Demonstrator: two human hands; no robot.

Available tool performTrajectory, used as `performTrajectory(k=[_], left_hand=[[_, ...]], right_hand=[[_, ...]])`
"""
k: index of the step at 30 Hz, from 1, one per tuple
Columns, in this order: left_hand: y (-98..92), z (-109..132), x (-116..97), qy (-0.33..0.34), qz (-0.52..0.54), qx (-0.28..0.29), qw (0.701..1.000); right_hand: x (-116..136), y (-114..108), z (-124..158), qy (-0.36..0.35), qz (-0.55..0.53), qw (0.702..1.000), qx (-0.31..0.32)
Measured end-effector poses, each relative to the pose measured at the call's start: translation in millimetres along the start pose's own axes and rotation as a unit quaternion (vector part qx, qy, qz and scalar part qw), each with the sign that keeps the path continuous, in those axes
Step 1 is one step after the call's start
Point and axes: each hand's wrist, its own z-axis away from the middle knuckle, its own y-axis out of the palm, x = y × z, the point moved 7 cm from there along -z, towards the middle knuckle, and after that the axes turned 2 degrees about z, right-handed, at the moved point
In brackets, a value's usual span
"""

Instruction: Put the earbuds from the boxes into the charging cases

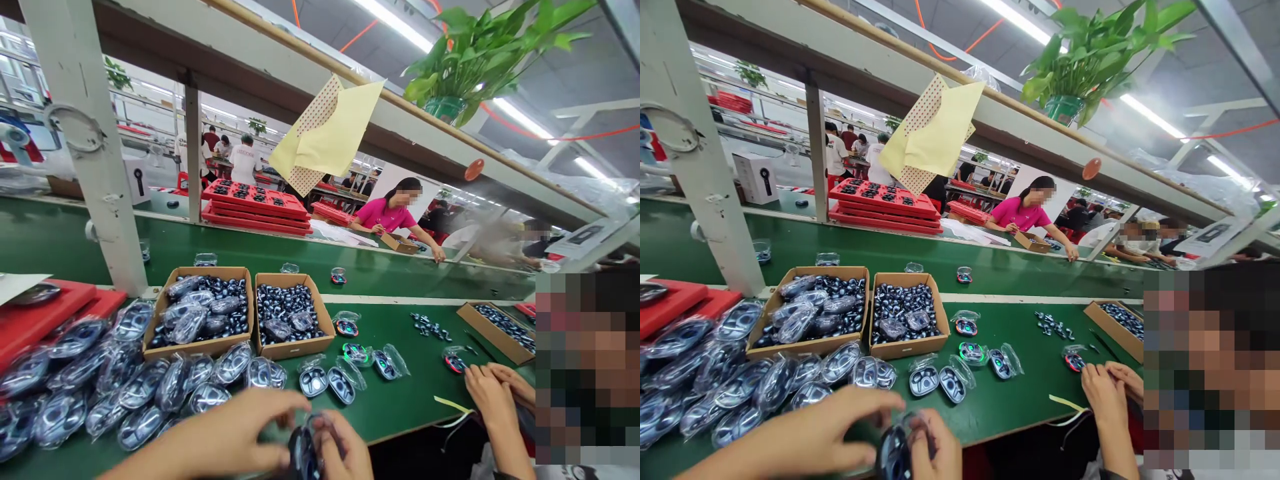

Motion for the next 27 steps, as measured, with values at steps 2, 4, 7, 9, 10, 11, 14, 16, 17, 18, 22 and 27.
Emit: performTrajectory(k=[2, 4, 7, 9, 10, 11, 14, 16, 17, 18, 22, 27], left_hand=[[-25.5, -20, 17, -0.009, -0.076, -0.055, 0.996], [-52.6, -46, 37, -0.036, -0.183, -0.097, 0.978], [-72.6, -90, 68, -0.075, -0.277, -0.08, 0.954], [-68.6, -116, 86, -0.093, -0.288, -0.042, 0.952], [-63.6, -127, 93, -0.106, -0.295, -0.026, 0.949], [-57.9, -135, 99, -0.123, -0.304, -0.015, 0.945], [-43.5, -151, 112, -0.169, -0.333, -0.006, 0.928], [-40.4, -155, 112, -0.178, -0.345, -0.009, 0.921], [-41.2, -155, 110, -0.175, -0.349, -0.013, 0.921], [-43.6, -154, 107, -0.168, -0.351, -0.017, 0.921], [-59.4, -132, 76, -0.118, -0.347, -0.026, 0.93], [-56.1, -72, 12, 0.004, -0.28, 0.025, 0.96]], right_hand=[[-3, -11, -13, -0.005, 0.066, 0.998, -0.001], [-8, -21, -24, -0.001, 0.125, 0.992, 0.001], [-14, -33, -31, 0.025, 0.181, 0.983, -0.016], [-12, -41, -28, 0.037, 0.222, 0.973, -0.048], [-9, -45, -25, 0.033, 0.246, 0.966, -0.068], [-3, -48, -21, 0.021, 0.269, 0.959, -0.089], [20, -47, -14, -0.058, 0.312, 0.939, -0.13], [34, -39, -17, -0.116, 0.326, 0.929, -0.13], [41, -35, -21, -0.139, 0.332, 0.925, -0.124], [47, -31, -27, -0.157, 0.34, 0.92, -0.117], [75, -20, -53, -0.218, 0.349, 0.907, -0.085], [102, 11, -53, -0.25, 0.22, 0.942, 0.039]])
